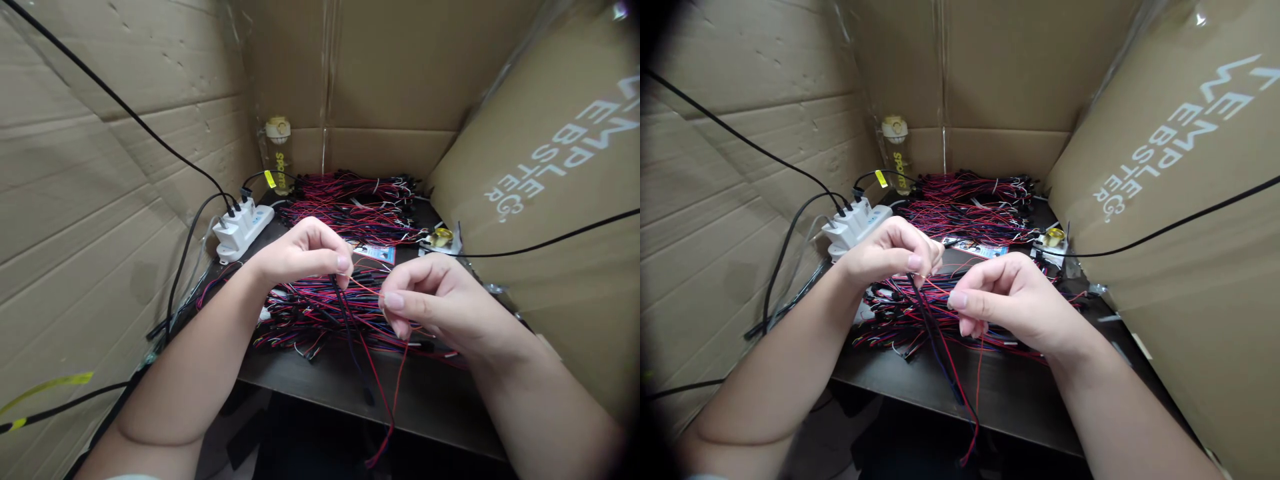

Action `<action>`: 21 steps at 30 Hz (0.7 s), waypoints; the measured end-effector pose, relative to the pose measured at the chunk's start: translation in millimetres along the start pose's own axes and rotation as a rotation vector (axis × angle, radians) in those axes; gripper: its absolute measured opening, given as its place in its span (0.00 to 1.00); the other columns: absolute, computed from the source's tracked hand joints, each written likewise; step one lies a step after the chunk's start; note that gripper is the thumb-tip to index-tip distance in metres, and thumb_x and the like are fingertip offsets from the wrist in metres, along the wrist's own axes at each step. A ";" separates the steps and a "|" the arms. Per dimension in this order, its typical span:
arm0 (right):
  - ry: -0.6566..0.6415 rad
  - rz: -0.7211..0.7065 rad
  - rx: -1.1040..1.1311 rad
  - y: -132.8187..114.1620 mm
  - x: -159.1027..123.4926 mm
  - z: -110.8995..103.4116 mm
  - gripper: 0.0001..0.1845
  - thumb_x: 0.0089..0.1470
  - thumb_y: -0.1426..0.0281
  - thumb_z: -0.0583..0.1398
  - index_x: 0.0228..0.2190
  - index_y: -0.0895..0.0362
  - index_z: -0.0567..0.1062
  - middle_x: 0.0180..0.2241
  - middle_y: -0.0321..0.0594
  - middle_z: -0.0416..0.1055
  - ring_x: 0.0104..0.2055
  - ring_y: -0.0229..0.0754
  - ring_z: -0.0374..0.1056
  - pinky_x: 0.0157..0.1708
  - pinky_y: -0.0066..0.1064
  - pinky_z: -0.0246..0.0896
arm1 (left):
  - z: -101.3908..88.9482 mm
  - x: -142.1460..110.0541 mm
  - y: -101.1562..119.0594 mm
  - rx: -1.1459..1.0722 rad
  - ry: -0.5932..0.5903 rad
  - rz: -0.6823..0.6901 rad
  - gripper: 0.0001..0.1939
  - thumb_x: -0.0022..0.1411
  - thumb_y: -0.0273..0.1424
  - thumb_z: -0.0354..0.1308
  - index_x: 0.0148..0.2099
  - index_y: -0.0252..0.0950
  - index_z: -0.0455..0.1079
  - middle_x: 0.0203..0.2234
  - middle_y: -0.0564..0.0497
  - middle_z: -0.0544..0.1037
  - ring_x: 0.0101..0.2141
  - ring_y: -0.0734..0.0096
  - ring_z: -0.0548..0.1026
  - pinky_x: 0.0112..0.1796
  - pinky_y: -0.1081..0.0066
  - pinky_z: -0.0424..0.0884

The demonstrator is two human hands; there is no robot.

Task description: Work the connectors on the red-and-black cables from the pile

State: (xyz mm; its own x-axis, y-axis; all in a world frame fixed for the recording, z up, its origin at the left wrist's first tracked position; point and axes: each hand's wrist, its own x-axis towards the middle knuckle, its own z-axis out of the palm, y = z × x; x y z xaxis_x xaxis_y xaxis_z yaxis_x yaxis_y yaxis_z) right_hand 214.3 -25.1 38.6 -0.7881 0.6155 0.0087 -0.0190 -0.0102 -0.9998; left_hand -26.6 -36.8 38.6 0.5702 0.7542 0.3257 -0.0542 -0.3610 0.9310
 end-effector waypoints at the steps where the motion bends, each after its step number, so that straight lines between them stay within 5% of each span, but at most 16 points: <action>1: -0.002 -0.002 -0.003 -0.1 -0.3 0.1 0.12 0.49 0.61 0.73 0.22 0.54 0.83 0.17 0.39 0.74 0.17 0.34 0.65 0.16 0.24 0.56 | 0.0 -0.2 1.0 -0.002 -0.017 -0.002 0.15 0.63 0.40 0.64 0.28 0.35 0.80 0.22 0.46 0.77 0.26 0.69 0.71 0.34 0.65 0.67; 21: 0.053 -0.038 0.002 -0.3 0.2 0.3 0.15 0.47 0.62 0.74 0.22 0.58 0.78 0.15 0.35 0.69 0.17 0.32 0.63 0.16 0.22 0.58 | 1.7 0.4 5.8 0.028 -0.037 0.032 0.11 0.57 0.36 0.70 0.28 0.34 0.79 0.21 0.47 0.76 0.25 0.70 0.71 0.31 0.67 0.67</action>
State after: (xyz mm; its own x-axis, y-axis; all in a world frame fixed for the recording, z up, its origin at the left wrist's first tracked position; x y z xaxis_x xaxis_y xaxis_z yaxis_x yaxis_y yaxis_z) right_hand 214.0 -25.2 38.9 -0.7532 0.6562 0.0456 -0.0494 0.0128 -0.9987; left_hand -25.3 -39.6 43.9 0.5988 0.7213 0.3481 -0.0497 -0.4003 0.9150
